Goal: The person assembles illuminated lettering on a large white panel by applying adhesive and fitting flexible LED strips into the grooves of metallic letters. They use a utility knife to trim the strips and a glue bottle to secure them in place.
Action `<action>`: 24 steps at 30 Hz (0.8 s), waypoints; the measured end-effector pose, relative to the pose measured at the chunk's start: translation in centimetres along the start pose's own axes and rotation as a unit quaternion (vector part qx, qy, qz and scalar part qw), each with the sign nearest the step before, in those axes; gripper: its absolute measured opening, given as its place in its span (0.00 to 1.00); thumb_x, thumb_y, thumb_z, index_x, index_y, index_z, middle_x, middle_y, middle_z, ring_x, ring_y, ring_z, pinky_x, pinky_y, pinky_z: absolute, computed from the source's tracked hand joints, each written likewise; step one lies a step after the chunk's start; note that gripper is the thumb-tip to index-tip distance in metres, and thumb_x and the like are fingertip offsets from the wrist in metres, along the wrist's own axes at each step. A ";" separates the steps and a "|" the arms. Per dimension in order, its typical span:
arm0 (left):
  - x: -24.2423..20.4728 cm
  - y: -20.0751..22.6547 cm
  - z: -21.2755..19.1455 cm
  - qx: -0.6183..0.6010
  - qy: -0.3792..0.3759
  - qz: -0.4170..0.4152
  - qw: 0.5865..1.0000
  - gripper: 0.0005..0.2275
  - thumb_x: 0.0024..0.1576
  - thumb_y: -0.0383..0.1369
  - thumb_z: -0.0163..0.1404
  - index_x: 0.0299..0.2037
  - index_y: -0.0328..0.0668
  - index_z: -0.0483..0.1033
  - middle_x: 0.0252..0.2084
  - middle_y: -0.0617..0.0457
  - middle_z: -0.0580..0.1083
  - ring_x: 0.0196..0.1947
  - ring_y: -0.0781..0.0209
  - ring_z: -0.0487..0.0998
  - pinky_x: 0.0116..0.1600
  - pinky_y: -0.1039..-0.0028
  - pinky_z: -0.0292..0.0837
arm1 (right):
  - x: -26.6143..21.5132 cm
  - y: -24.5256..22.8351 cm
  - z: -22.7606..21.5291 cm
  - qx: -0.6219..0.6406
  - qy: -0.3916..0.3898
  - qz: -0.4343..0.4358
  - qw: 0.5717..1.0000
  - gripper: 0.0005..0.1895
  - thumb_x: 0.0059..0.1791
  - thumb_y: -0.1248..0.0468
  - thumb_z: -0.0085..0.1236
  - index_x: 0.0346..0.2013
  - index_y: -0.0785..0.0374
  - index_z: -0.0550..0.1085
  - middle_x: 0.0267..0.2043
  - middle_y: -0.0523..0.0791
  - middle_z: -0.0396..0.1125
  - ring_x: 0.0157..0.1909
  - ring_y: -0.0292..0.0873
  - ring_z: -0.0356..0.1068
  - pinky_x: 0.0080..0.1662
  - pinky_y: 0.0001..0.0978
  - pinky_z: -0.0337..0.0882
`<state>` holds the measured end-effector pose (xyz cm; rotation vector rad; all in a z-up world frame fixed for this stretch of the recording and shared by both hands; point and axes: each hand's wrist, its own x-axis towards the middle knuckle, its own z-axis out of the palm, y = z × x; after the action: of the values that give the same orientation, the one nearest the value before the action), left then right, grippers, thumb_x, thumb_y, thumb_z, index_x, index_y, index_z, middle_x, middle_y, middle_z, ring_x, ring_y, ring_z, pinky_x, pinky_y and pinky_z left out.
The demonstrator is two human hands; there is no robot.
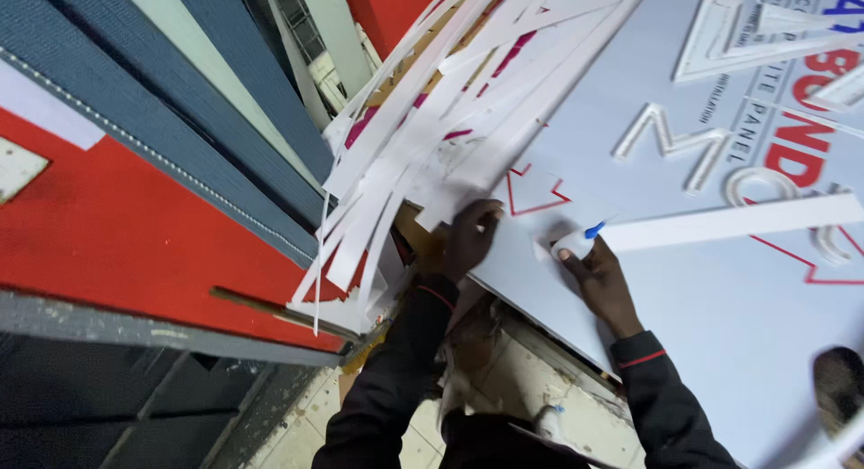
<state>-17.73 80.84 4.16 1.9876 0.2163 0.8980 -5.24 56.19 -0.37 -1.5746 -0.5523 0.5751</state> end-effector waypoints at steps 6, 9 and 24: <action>9.0 -9.5 -12.6 0.087 0.136 0.001 0.987 0.09 0.67 0.22 0.53 0.54 0.42 0.83 0.42 0.43 0.82 0.43 0.44 0.86 0.44 0.64 0.85 | 4.2 2.1 7.0 -0.103 0.057 0.030 0.993 0.27 0.63 0.52 0.63 0.68 0.69 0.73 0.56 0.62 0.76 0.63 0.67 0.75 0.62 0.64 0.72; 11.9 -13.5 -19.0 0.190 0.138 0.044 0.971 0.10 0.67 0.23 0.50 0.52 0.39 0.84 0.43 0.37 0.80 0.46 0.35 0.84 0.50 0.55 0.83 | 4.2 -1.5 13.1 -0.092 0.131 0.044 0.986 0.23 0.62 0.55 0.64 0.63 0.70 0.75 0.52 0.65 0.78 0.58 0.69 0.78 0.62 0.64 0.74; 19.9 -28.3 -27.8 0.440 -0.031 -0.093 0.893 0.19 0.59 0.33 0.55 0.59 0.34 0.81 0.49 0.30 0.80 0.52 0.26 0.80 0.56 0.40 0.75 | 5.9 1.7 15.5 -0.251 0.211 0.026 0.945 0.21 0.58 0.47 0.60 0.57 0.58 0.75 0.50 0.48 0.83 0.48 0.51 0.82 0.50 0.44 0.75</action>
<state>-16.51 125.08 0.36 2.7472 0.8911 0.6527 -10.90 71.64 -3.35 -2.1286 -0.3424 0.1185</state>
